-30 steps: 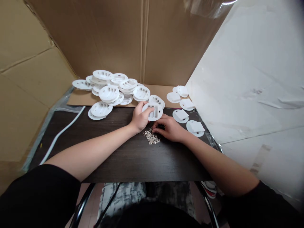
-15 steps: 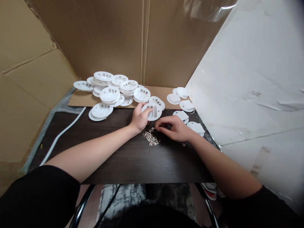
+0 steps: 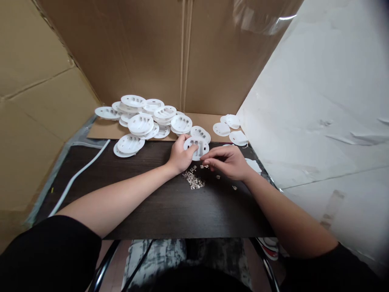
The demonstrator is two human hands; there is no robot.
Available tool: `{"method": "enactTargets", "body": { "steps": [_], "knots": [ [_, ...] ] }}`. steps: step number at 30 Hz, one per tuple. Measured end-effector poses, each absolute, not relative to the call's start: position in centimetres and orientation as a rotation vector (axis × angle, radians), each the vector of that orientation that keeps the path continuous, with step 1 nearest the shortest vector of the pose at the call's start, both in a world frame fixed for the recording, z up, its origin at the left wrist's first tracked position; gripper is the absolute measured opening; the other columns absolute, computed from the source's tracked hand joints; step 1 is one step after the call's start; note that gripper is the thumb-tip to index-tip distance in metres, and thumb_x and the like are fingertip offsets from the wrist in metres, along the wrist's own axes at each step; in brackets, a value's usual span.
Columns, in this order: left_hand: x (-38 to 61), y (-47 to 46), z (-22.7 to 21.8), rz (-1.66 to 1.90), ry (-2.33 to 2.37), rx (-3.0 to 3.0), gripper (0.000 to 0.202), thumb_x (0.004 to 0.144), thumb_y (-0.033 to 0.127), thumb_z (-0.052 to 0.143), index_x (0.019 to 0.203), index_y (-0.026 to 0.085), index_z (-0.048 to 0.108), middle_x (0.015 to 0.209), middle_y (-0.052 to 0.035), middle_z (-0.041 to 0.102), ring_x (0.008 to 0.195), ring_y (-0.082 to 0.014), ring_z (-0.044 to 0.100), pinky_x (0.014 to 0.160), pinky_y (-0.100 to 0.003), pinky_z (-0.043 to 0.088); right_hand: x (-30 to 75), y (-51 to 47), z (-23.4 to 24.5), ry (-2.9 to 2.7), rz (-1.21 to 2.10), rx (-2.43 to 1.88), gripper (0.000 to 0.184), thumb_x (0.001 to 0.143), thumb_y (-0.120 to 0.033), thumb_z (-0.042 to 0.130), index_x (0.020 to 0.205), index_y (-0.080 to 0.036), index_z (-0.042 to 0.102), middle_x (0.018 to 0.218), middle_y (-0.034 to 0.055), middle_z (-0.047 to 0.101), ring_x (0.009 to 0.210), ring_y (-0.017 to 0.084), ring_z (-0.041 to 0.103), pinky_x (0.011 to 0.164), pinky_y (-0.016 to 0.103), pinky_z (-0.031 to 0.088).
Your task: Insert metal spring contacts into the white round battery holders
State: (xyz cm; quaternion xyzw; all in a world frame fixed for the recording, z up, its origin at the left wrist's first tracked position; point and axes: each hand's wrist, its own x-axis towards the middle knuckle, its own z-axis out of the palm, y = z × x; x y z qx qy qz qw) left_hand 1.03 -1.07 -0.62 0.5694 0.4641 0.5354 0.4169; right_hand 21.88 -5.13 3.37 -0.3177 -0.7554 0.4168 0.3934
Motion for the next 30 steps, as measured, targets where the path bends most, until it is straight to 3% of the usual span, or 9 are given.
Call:
{"method": "enactTargets", "body": {
  "steps": [5,13,22,30],
  "knots": [
    [1.1,-1.6,-0.3,1.301,1.075,1.538,0.022,0.080,0.029,0.075,0.095,0.019,0.062,0.093,-0.0030,0.072,0.090,-0.0217,0.065,0.087,-0.037,0.049,21.9,-4.4,3.0,-1.868,0.685,-0.856,0.010,0.098,-0.029,0.080,0.103,-0.030,0.088,0.101,0.0047,0.078,0.086,0.019,0.071,0.073,0.037,0.058],
    [1.0,-1.7,-0.4,1.251,1.040,1.611,0.019,0.081,0.029,0.076,0.091,0.019,0.064,0.084,-0.0017,0.070,0.078,-0.0189,0.061,0.074,-0.033,0.048,21.7,-4.0,1.8,-1.710,0.549,-1.026,0.007,0.094,-0.029,0.082,0.099,-0.027,0.087,0.086,0.0028,0.081,0.069,0.019,0.069,0.068,0.039,0.058],
    [1.1,-1.8,-0.4,1.249,1.030,1.621,0.018,0.080,0.027,0.076,0.092,0.019,0.066,0.085,-0.0025,0.073,0.080,-0.0198,0.065,0.075,-0.033,0.051,21.7,-4.2,1.8,-1.908,0.275,-0.987,0.017,0.104,-0.024,0.069,0.107,-0.029,0.086,0.103,0.0042,0.084,0.087,0.023,0.076,0.080,0.042,0.061],
    [1.1,-1.7,-0.7,1.246,1.006,1.614,0.019,0.078,0.026,0.076,0.092,0.019,0.065,0.085,-0.0034,0.073,0.078,-0.0198,0.065,0.071,-0.031,0.051,21.4,-4.2,1.7,-1.965,0.125,-1.010,0.013,0.103,-0.021,0.067,0.102,-0.025,0.079,0.098,0.0061,0.080,0.093,0.026,0.072,0.082,0.043,0.057]
  ]
}}
